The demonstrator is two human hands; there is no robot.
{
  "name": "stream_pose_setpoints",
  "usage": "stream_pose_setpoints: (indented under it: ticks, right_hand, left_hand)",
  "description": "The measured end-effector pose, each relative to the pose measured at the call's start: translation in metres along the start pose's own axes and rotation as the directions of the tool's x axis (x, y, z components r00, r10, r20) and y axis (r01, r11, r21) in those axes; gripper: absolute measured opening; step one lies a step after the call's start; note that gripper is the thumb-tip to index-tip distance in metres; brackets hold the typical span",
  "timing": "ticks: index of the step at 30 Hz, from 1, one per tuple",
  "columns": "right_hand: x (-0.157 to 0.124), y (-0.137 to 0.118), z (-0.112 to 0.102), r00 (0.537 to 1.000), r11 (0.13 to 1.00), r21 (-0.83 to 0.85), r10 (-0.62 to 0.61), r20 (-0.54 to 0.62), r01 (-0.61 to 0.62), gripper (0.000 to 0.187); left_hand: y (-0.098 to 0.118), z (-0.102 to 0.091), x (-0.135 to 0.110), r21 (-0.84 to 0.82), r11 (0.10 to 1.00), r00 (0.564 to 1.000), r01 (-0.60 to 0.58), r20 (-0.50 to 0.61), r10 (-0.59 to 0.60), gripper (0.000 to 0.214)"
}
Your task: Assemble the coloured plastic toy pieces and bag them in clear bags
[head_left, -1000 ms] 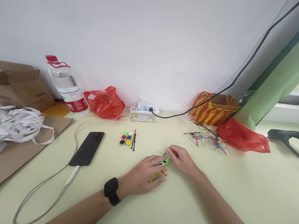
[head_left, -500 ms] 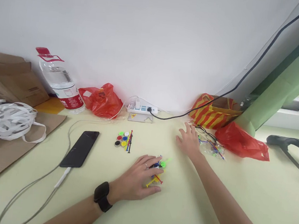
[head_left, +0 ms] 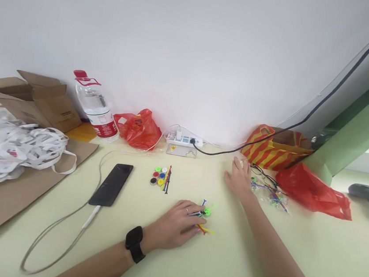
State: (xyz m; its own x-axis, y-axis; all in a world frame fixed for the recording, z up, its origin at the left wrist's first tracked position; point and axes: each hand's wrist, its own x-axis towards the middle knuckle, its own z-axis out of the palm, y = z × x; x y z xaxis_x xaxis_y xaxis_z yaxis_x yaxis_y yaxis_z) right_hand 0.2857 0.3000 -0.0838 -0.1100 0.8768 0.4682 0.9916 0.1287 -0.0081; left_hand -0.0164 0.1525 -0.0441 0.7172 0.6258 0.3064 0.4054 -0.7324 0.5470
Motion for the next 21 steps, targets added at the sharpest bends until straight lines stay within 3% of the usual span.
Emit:
stream_pose_setpoints:
  ticks: [4,8,13,16,18,21]
  right_hand:
    - [-0.015,0.0,-0.025,1.0,1.0,-0.004,-0.017,-0.02,0.017,0.059]
    - [-0.054,0.001,-0.062,0.996,0.996,0.051,-0.074,-0.042,0.076,0.054]
    - [-0.096,-0.012,-0.12,0.967,0.939,0.313,-0.064,-0.248,0.143,0.042]
    - [-0.109,-0.028,-0.151,0.933,0.828,0.554,0.124,-0.337,0.09,0.029]
    - [-0.118,-0.039,-0.166,0.924,0.72,0.694,0.265,-0.274,-0.001,0.021]
    - [-0.139,-0.054,-0.175,0.901,0.463,0.88,0.418,-0.114,-0.104,0.019]
  left_hand:
    - [-0.003,0.003,0.0,0.004,1.0,0.999,0.027,-0.017,-0.027,0.027]
    - [-0.002,0.003,0.0,0.019,1.0,0.999,0.008,-0.044,-0.008,0.025]
    - [-0.005,0.007,0.003,0.075,0.995,0.995,-0.072,-0.063,0.077,0.027]
    - [-0.011,0.008,0.009,0.151,0.984,0.991,-0.091,-0.085,0.105,0.03]
    - [-0.012,0.004,0.011,0.177,0.981,0.99,-0.074,-0.105,0.093,0.029]
    - [-0.002,-0.009,0.005,0.059,0.998,0.975,0.029,-0.223,-0.015,0.033]
